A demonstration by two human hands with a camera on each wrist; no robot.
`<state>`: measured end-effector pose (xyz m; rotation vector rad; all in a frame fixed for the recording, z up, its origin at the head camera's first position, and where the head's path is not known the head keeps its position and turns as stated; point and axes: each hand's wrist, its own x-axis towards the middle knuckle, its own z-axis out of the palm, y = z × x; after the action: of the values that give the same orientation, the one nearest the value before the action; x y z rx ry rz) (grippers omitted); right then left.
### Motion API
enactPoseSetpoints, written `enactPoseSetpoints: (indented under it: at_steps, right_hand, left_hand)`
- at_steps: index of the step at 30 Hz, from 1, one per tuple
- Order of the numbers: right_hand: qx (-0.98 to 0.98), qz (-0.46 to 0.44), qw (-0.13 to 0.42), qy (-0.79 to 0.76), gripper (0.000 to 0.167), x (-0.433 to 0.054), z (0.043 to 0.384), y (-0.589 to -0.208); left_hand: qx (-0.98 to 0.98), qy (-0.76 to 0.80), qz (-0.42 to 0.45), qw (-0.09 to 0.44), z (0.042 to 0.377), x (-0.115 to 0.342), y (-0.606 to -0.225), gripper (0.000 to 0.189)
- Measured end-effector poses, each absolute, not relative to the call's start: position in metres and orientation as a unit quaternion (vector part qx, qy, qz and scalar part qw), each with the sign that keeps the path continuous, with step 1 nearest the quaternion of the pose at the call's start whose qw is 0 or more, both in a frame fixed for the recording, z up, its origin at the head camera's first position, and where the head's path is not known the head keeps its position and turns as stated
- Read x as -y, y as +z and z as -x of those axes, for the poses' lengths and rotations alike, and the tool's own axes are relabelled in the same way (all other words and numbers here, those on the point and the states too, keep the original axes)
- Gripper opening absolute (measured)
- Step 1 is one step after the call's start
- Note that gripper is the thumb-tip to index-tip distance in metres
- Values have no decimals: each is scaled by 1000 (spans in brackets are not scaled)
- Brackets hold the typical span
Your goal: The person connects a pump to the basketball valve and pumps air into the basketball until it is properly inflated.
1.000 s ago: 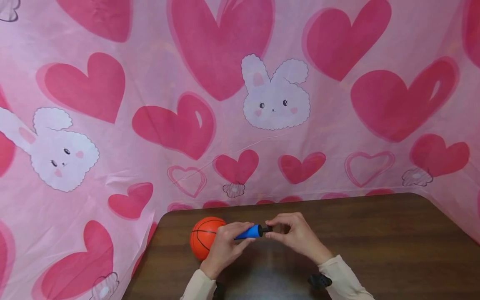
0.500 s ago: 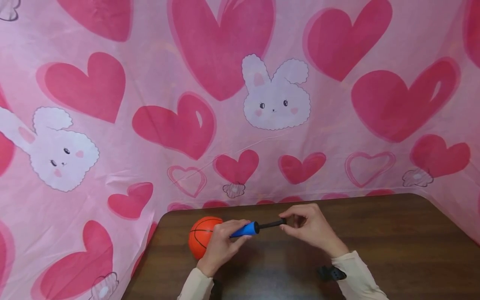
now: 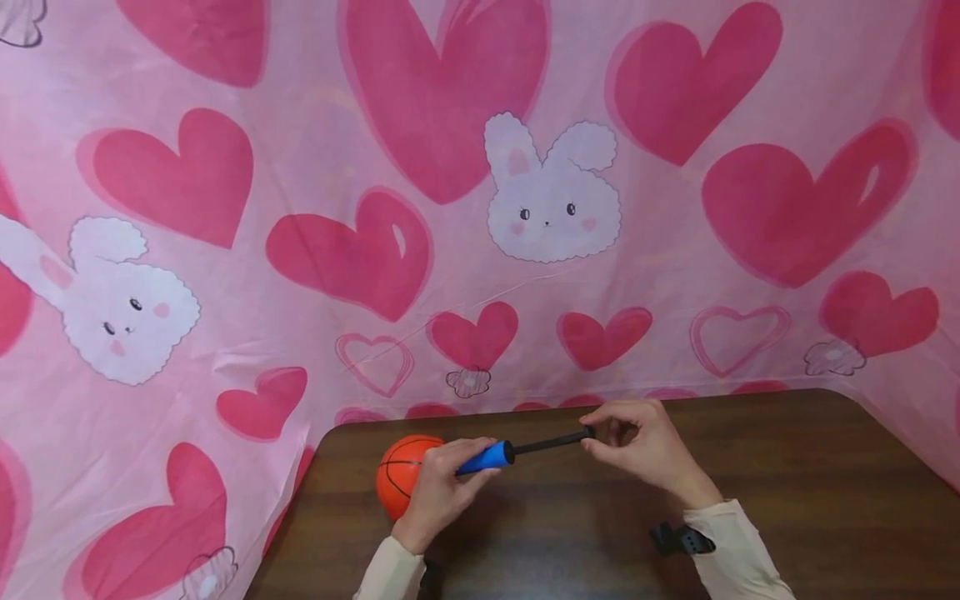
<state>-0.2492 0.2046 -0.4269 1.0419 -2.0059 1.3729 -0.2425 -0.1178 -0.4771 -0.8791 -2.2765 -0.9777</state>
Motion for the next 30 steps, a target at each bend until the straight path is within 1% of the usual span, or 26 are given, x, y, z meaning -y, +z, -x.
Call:
enactPoseSetpoints:
  at_steps: [7,11,15,21,26,30]
  right_hand:
    - [737,-377,249,503,44,-205,251,-421]
    - [727,-383,261,506,45,-198,252,-423]
    - [718,-388,255,519,43,-179,247,-437]
    - [716,-383,224,539,38,-146,242,-462]
    - [718,-378,231,536,35,-134,242,-472]
    - [712,-387,248,531,36,-133,244,-472]
  left_hand:
    - [826,-378,324,264,247,114,-473,47]
    - [827,-378,325,260,246,114,-473,47]
    - [836,-374,320,242,238,118,-480,43]
    - [841,-362,314,249,229,121,-489,41]
    - [829,-348,349,263,234,114,-489,41]
    - [826,-344,356,268,237,110,-487,42]
